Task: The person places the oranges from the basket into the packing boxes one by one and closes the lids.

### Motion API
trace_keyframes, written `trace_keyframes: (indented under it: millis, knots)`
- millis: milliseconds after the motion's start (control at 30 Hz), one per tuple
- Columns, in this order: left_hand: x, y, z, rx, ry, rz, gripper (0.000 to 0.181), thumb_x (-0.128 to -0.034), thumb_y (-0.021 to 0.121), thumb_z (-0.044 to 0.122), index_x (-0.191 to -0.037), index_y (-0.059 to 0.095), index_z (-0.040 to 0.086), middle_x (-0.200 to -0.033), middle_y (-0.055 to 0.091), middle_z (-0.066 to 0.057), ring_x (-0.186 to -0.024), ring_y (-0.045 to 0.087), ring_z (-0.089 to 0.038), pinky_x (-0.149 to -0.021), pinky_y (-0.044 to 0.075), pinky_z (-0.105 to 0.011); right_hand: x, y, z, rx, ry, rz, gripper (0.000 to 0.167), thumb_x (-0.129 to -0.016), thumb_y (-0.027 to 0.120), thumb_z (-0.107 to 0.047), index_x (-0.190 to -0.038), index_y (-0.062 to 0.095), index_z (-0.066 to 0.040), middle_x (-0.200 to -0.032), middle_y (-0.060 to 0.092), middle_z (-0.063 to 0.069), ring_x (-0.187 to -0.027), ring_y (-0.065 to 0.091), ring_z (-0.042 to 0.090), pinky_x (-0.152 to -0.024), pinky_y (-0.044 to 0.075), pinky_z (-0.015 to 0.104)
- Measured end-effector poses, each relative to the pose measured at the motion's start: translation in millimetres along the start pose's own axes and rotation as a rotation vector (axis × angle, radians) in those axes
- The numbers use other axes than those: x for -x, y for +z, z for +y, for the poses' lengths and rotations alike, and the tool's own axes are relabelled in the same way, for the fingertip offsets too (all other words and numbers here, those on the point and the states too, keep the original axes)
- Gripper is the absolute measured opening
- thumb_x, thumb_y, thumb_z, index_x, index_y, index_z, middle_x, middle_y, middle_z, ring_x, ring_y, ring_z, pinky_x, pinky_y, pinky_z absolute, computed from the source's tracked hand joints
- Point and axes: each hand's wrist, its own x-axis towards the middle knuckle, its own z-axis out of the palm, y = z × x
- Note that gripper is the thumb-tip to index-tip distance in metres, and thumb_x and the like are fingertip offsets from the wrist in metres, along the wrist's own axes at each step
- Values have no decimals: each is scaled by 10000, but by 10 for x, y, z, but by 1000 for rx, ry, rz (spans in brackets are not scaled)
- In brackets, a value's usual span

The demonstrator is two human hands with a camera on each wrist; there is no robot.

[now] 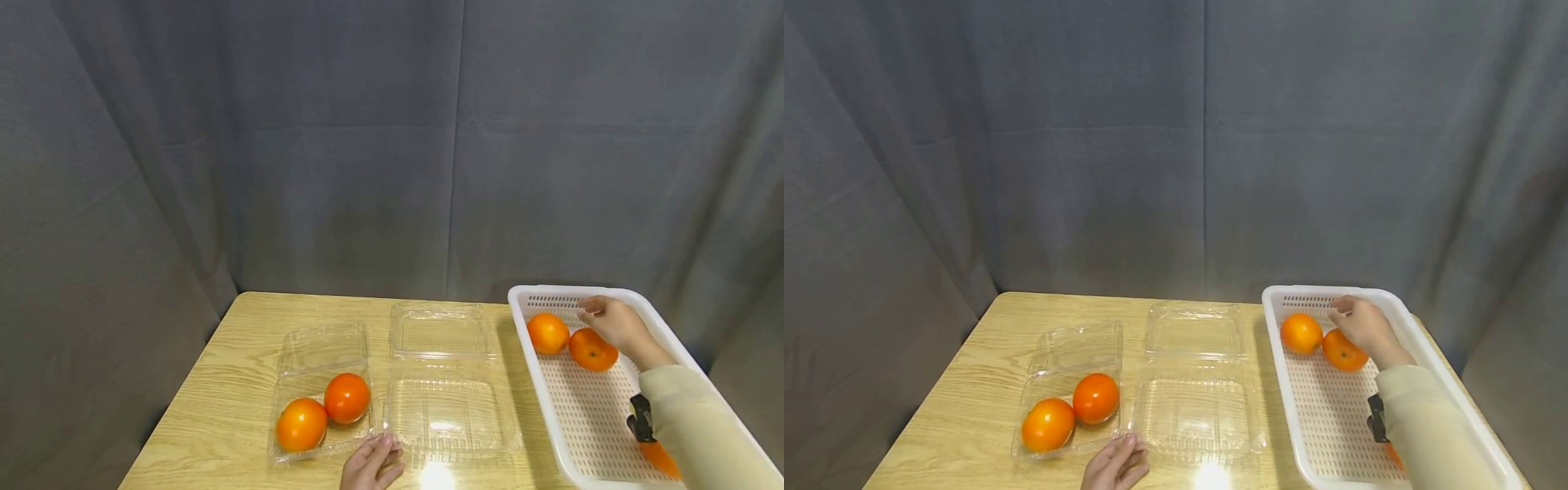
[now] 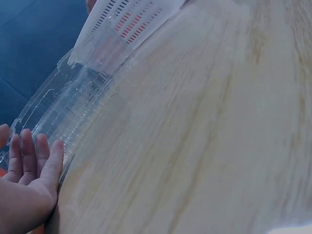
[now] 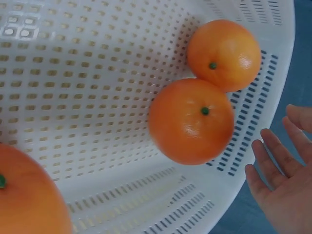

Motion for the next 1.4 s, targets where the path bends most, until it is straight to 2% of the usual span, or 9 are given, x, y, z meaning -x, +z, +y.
trace_keyframes:
  millis: [367,667,833,900,1033,1133,1400]
  knots:
    - [-18,-6,-9,12,-2,-20,167,-977,654,218,-1036,674,63,-925,661,23,-906,637,-93,-869,571,-316,39,91,116,-15,123,-63,411,-951,593,-113,-1234,531,179,-1244,508,421,-1061,536,538,-964,411,678]
    - [-26,10,-1,-21,0,-17,182,-990,630,213,-1030,675,41,-920,657,18,-899,637,-89,-861,572,-309,49,104,168,13,166,-96,475,-931,609,-139,-1250,492,193,-1208,515,438,-1046,543,545,-917,452,652]
    - [-45,-1,-13,-10,-5,-13,154,-986,636,196,-994,690,52,-912,662,19,-890,643,-87,-846,576,-300,26,137,170,25,171,-118,507,-915,620,-138,-1257,475,207,-1201,521,440,-1077,524,558,-943,431,650]
    - [-52,-10,-14,-6,-3,-16,155,-983,640,195,-996,690,49,-914,665,21,-893,644,-86,-847,576,-301,17,151,174,29,157,-135,529,-898,646,-137,-1240,466,225,-1168,540,433,-1036,541,535,-936,438,637]
    - [-55,-31,-15,0,-14,-17,247,-964,673,235,-1066,665,10,-928,665,17,-907,646,-89,-861,573,-314,19,178,173,15,141,-175,583,-858,708,-106,-1222,442,264,-1131,551,427,-934,555,466,-927,450,627]
    - [-50,-29,-11,2,-21,-15,313,-954,688,258,-1108,646,-11,-934,665,13,-912,646,-93,-866,572,-321,38,194,183,1,151,-188,616,-834,732,-75,-1232,420,275,-1144,532,435,-940,547,471,-951,432,646]
    - [-42,-19,-17,9,-21,-17,205,-982,647,217,-1059,667,28,-919,668,22,-898,645,-88,-852,575,-305,46,263,267,2,136,-169,641,-811,762,-69,-1231,413,268,-1121,535,432,-963,537,508,-954,417,660]
